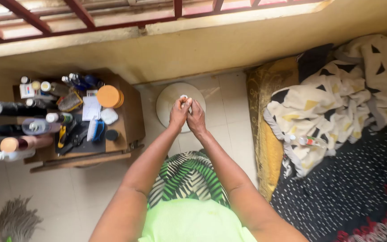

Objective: The recorder is assembling a mop by inserting the handle into a circular base on the floor.

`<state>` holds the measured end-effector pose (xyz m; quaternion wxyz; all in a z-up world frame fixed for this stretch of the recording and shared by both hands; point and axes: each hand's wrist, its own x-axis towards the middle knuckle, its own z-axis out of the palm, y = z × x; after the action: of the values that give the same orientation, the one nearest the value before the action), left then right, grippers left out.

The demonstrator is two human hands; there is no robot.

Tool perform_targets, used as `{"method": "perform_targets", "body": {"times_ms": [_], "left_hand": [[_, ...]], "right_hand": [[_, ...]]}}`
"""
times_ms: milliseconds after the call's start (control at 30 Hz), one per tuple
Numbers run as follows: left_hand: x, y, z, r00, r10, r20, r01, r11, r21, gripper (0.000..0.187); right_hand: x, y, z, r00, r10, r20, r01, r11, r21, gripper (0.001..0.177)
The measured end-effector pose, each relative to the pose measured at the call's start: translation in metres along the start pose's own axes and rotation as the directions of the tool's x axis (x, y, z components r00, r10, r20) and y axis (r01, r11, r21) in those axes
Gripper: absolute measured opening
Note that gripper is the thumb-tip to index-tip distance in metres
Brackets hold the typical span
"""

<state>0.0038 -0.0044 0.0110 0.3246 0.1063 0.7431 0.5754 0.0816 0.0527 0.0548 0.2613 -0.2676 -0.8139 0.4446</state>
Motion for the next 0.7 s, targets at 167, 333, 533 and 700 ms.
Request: {"method": "perform_targets", "body": {"times_ms": [167,333,533,700], "left_hand": [[-0.039,0.051,-0.022,0.995,0.095,0.041,-0.096,0.995,0.024,0.063],[-0.073,0.093,-0.041,0.989,0.135,0.053,-0.140,0.982,0.122,0.061],[-0.102,0.113,-0.060,0.971,0.236,0.044,-0.239,0.965,0.111,0.065],[-0.117,0.127,-0.080,0.958,0.278,0.072,-0.286,0.946,0.151,0.062]], "right_hand": [[-0.007,-0.052,-0.020,0.996,-0.067,-0.051,0.069,0.997,0.030,0.022],[-0.017,-0.116,-0.041,0.997,-0.022,-0.073,0.021,1.000,-0.006,0.022],[-0.032,-0.173,-0.051,0.992,-0.051,-0.119,0.063,0.993,0.098,0.023],[-0.041,-0.194,-0.047,0.990,-0.048,-0.135,0.055,0.997,0.053,0.022]]}}
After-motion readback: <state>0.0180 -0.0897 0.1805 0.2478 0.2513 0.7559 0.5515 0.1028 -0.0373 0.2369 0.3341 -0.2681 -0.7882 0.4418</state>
